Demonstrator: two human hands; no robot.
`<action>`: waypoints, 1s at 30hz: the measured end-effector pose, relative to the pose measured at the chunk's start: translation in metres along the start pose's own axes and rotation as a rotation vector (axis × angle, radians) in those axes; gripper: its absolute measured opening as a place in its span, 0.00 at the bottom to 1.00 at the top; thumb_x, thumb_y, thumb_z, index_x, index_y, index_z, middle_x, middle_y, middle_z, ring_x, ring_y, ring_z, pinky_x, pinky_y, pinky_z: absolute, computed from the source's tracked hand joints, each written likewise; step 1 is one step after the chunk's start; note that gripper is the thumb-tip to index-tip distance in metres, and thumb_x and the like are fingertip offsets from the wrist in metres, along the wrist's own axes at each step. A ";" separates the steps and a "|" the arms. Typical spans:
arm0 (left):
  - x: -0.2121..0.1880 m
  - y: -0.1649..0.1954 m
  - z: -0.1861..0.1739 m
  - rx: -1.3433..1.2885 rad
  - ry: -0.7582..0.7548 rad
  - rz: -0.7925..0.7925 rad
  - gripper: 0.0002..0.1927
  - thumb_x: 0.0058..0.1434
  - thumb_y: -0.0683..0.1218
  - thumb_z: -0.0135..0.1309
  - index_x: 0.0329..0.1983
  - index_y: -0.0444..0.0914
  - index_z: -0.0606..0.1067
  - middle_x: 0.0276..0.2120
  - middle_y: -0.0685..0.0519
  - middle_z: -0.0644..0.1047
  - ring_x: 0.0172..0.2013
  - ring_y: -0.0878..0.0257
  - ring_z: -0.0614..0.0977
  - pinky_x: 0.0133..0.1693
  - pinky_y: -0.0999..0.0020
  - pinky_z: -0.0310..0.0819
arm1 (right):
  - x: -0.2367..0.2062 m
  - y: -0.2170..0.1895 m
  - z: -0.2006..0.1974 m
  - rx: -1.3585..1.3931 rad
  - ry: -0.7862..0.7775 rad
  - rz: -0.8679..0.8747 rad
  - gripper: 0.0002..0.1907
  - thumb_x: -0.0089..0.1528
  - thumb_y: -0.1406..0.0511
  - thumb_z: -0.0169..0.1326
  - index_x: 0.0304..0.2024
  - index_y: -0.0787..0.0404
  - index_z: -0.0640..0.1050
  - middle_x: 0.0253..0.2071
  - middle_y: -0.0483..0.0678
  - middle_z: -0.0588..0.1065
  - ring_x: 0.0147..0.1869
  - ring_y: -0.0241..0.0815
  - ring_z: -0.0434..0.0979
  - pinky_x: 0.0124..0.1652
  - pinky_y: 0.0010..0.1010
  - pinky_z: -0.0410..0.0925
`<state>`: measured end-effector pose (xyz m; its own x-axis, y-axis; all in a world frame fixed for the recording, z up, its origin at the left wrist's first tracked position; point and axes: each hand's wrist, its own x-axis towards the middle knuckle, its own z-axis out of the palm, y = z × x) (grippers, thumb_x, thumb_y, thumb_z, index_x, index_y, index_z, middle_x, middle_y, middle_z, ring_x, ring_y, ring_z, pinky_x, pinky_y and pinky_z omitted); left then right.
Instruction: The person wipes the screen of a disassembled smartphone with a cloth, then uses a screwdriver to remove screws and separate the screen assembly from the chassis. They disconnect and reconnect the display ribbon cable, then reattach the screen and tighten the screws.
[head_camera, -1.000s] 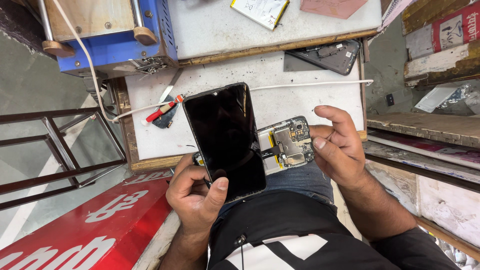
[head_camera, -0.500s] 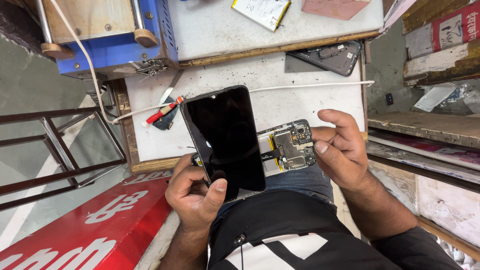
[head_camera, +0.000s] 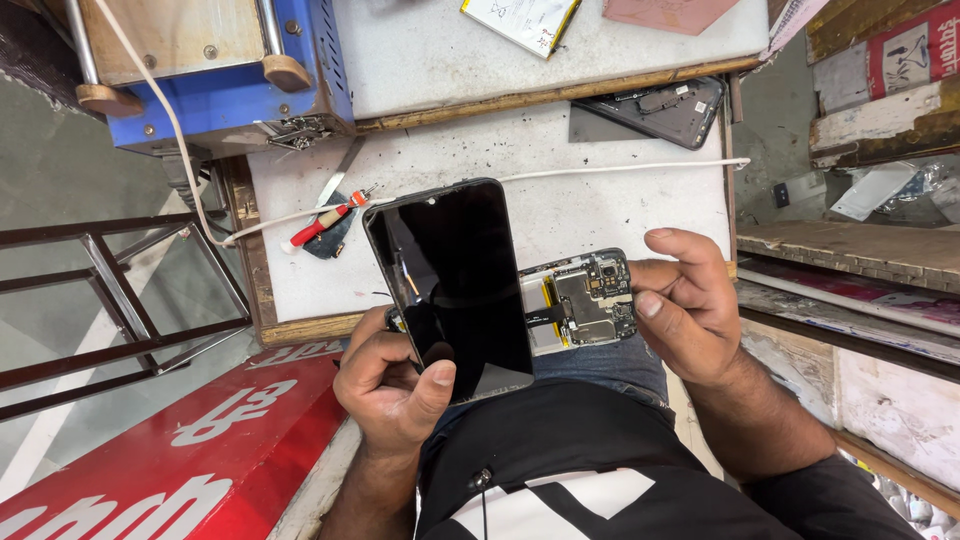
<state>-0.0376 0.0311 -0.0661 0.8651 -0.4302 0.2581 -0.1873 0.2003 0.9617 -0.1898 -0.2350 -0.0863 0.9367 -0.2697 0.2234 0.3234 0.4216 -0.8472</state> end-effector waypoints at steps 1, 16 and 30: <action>0.000 -0.001 0.000 -0.010 -0.012 0.023 0.22 0.66 0.55 0.69 0.33 0.34 0.73 0.38 0.53 0.74 0.30 0.74 0.72 0.27 0.81 0.63 | 0.000 0.000 0.000 -0.008 -0.012 -0.010 0.29 0.73 0.76 0.40 0.75 0.63 0.54 0.62 0.72 0.73 0.64 0.51 0.79 0.60 0.37 0.72; 0.001 -0.002 0.001 0.102 0.002 -0.075 0.20 0.61 0.54 0.67 0.28 0.35 0.73 0.32 0.56 0.72 0.23 0.79 0.65 0.21 0.83 0.52 | 0.008 0.004 0.001 -0.042 0.018 0.018 0.28 0.73 0.75 0.40 0.75 0.63 0.54 0.61 0.71 0.74 0.68 0.52 0.77 0.67 0.42 0.70; 0.013 -0.015 0.003 0.101 -0.025 -0.107 0.20 0.63 0.53 0.67 0.28 0.35 0.72 0.33 0.57 0.71 0.26 0.77 0.66 0.24 0.81 0.53 | 0.018 0.005 0.004 -0.082 0.076 0.099 0.26 0.73 0.75 0.39 0.74 0.65 0.54 0.60 0.69 0.75 0.64 0.48 0.78 0.63 0.38 0.70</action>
<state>-0.0247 0.0193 -0.0772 0.8711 -0.4663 0.1541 -0.1411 0.0631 0.9880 -0.1703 -0.2339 -0.0842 0.9495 -0.2964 0.1024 0.2152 0.3783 -0.9003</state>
